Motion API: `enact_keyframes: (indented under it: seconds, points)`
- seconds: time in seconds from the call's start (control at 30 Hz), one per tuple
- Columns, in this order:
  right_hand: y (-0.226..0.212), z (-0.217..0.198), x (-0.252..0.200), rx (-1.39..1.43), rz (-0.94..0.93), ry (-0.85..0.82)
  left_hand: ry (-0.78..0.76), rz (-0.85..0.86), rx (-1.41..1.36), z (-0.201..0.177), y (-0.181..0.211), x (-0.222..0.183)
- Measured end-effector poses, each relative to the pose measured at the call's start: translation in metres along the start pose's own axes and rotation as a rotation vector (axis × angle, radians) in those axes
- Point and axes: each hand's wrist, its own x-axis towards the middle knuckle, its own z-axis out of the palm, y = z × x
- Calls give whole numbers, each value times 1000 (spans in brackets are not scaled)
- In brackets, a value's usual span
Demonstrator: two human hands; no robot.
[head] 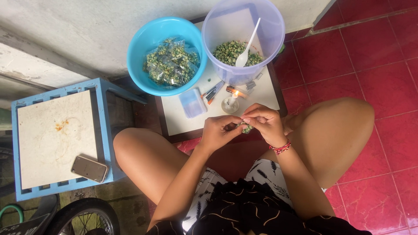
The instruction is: The person scoops green material from a bucket into a small plastic bag using a spoon, and then uses a lighter to heat and seal the top of the bag.
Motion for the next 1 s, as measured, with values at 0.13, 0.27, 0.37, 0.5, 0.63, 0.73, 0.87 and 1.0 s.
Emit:
enact_keyframes:
  seconds: [0.13,0.27,0.37,0.5,0.63,0.73,0.87,1.0]
  points:
    - [-2,3,-1,0,-5,-33,20,22,14,-6,-3,-4]
    - [2,5,-2,19,67,-41,97,38,-13,-13,-9,-6]
    - [16,-1,-4,-36,85,-92,158,22,-21,-18,-26,-9]
    - [14,10,-5,-172,52,-215,168,-31,-15,-20,-44,-15]
    - [11,25,-7,-283,-30,-265,129,-52,19,-23,-43,-21]
    - [14,32,-8,-376,-87,-296,95,-89,58,-28,-33,-20]
    - [18,37,-10,-364,-38,-298,73,-162,332,-28,-31,-20]
    - [30,41,-17,-322,5,-292,143,-118,429,-21,-30,-20]
